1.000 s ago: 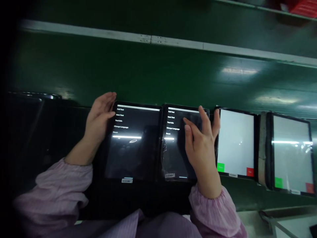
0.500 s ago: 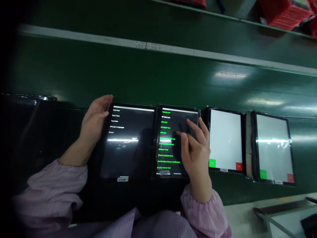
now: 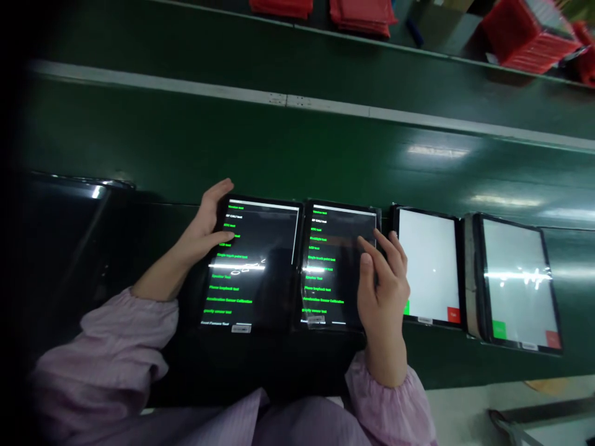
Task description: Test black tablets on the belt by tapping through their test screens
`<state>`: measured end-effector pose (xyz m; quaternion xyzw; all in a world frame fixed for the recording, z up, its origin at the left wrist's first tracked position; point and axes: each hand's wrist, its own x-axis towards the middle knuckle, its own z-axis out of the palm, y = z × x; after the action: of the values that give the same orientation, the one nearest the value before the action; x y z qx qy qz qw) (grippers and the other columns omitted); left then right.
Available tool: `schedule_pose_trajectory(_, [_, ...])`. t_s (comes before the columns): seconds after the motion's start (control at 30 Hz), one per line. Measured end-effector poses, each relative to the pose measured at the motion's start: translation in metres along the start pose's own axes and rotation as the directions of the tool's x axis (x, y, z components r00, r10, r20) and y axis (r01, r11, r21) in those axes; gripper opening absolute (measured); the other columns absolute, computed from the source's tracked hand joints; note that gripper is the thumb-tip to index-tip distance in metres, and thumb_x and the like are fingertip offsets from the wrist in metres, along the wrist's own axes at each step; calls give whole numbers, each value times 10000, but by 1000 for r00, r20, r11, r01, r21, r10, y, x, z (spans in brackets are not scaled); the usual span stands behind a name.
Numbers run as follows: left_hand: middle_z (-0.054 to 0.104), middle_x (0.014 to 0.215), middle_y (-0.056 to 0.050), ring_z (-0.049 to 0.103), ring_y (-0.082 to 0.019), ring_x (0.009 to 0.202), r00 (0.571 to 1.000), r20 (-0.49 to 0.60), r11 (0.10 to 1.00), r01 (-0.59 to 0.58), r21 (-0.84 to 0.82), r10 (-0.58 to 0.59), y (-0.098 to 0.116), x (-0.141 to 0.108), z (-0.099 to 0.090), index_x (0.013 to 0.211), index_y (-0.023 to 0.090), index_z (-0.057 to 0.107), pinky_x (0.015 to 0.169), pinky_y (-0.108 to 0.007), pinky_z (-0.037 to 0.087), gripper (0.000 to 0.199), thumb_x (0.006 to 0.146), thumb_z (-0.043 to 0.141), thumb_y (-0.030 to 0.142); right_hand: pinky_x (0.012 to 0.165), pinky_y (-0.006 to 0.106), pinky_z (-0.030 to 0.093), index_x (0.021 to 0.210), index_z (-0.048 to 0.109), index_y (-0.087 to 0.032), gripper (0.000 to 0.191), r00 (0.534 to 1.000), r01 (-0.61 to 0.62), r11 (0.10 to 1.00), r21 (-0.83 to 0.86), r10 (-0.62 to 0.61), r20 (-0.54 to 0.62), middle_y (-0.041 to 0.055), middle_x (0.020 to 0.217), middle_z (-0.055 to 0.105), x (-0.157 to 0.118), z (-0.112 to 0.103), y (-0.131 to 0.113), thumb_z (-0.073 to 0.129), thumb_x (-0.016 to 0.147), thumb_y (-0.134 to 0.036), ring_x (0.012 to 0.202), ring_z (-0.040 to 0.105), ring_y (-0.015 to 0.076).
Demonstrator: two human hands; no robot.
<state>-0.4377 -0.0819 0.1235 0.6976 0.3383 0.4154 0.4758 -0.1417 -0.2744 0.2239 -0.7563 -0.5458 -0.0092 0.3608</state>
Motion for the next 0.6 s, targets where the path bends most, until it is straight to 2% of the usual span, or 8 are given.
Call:
schedule_pose_trajectory(0.1, [466, 1670, -150, 294, -434, 1634, 999, -35, 997, 29, -77, -32, -2, 2, 1, 1487, 289, 577, 1358, -626, 191, 935, 691, 914, 648, 1140, 600, 556, 1315, 776, -243, 407, 994, -112, 993, 38, 113, -7, 130, 1353, 767, -14, -14, 7, 522, 1092, -469, 1325, 697, 321])
schedule_pose_trajectory(0.2, [577, 1578, -103, 406, -421, 1573, 973, -175, 975, 118, -188, -152, 1, -6, 2, 1386, 303, 639, 1343, -581, 308, 902, 623, 935, 680, 1107, 538, 595, 1471, 667, -272, 509, 961, -272, 959, 87, 266, 73, 132, 1427, 735, -36, -23, 19, 538, 1074, -563, 1329, 705, 297])
schedule_pose_trajectory(0.33, [753, 1220, -36, 702, -329, 1200, 908, -311, 958, 251, -137, -282, 33, -47, -9, 1213, 339, 735, 1122, -521, 588, 454, 835, 841, 568, 1186, 562, 529, 1639, 482, -298, 723, 862, -473, 870, 139, 425, 276, 154, 1588, 616, -55, -26, 30, 528, 1036, -696, 1480, 595, 316])
schedule_pose_trajectory(0.37, [769, 1064, -27, 744, -310, 1013, 876, -336, 938, 331, -101, -345, 46, -59, -12, 1165, 339, 755, 967, -497, 660, 376, 865, 817, 557, 1221, 578, 489, 1651, 466, -291, 781, 831, -516, 844, 145, 453, 322, 158, 1633, 570, -56, -25, 29, 541, 1012, -733, 1525, 546, 328])
schedule_pose_trajectory(0.4, [773, 946, -1, 751, -296, 875, 800, -349, 859, 511, -28, -488, 59, -70, -15, 1096, 358, 770, 818, -456, 686, 353, 848, 809, 606, 1254, 586, 447, 1654, 465, -278, 837, 802, -557, 817, 150, 481, 354, 157, 1671, 524, -54, -24, 28, 563, 981, -766, 1564, 494, 338])
schedule_pose_trajectory(0.43, [776, 896, 0, 758, -316, 829, 715, -308, 745, 666, 26, -628, 72, -78, -17, 1040, 358, 780, 740, -460, 684, 387, 816, 798, 674, 1277, 586, 414, 1650, 475, -260, 886, 774, -598, 787, 155, 515, 369, 156, 1691, 496, -51, -24, 26, 590, 949, -789, 1589, 456, 345])
schedule_pose_trajectory(0.5, [804, 883, -6, 770, -354, 804, 608, -296, 622, 781, 57, -737, 93, -85, -19, 964, 362, 793, 726, -511, 680, 465, 736, 782, 767, 1274, 575, 422, 1631, 506, -222, 940, 718, -675, 718, 166, 590, 369, 163, 1652, 543, -42, -22, 22, 631, 902, -801, 1570, 480, 358])
schedule_pose_trajectory(0.6, [818, 823, 11, 785, -402, 848, 559, -282, 582, 813, 0, -780, 106, -82, -18, 796, 383, 795, 827, -594, 674, 436, 615, 812, 780, 1147, 543, 555, 1563, 591, -208, 853, 690, -712, 673, 202, 619, 375, 154, 1408, 742, -30, -23, 20, 625, 910, -757, 1365, 679, 355])
